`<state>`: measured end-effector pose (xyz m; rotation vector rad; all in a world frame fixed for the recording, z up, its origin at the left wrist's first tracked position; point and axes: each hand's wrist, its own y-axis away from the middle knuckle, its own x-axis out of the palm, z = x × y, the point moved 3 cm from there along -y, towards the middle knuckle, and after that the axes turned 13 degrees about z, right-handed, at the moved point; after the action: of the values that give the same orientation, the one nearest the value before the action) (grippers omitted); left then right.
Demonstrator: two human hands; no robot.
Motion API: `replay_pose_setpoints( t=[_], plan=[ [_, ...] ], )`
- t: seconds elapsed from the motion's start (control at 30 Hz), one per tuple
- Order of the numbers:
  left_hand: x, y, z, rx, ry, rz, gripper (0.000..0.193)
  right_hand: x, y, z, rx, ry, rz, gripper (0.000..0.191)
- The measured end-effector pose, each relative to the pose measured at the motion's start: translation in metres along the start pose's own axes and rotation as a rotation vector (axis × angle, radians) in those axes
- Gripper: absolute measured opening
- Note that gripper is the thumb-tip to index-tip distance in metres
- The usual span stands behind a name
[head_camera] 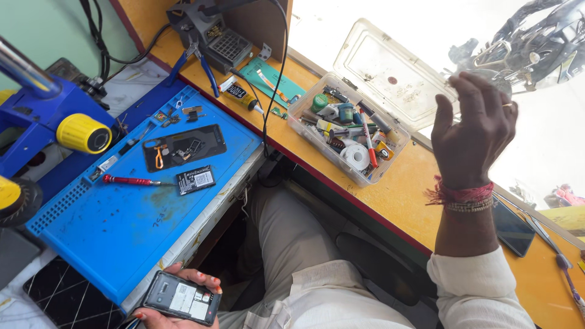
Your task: The person uses a red screwdriver to remove screws from a disassembled mobile phone chassis. They handle the phone body and a separate battery, placing components on a blue work mat. The person also interacts with a laptop keyboard while working on the phone.
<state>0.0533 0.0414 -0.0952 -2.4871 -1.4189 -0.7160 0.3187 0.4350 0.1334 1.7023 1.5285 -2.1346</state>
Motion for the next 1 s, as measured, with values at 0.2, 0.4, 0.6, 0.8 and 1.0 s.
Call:
replay_pose_setpoints(
  t=[0.2, 0.4, 0.6, 0.8, 1.0],
  plan=[
    [0.005, -0.006, 0.019, -0.034, 0.033, 0.029, 0.097, 0.007, 0.007, 0.001, 0.005, -0.039, 0.015, 0.027],
    [0.019, -0.014, 0.012, -0.022, -0.002, 0.054, 0.097, 0.017, 0.005, 0.005, -0.026, -0.123, 0.046, 0.02],
    [0.024, -0.036, -0.013, 0.009, -0.035, 0.051, 0.096, 0.025, 0.007, 0.006, -0.056, -0.121, 0.095, 0.02],
    [0.004, -0.05, -0.01, 0.06, -0.018, 0.018, 0.097, 0.029, 0.004, 0.004, -0.032, -0.116, 0.117, 0.022],
    [-0.003, -0.052, -0.006, 0.007, 0.288, 0.175, 0.093, 0.033, 0.005, 0.003, -0.011, -0.077, 0.134, 0.029]
  ],
)
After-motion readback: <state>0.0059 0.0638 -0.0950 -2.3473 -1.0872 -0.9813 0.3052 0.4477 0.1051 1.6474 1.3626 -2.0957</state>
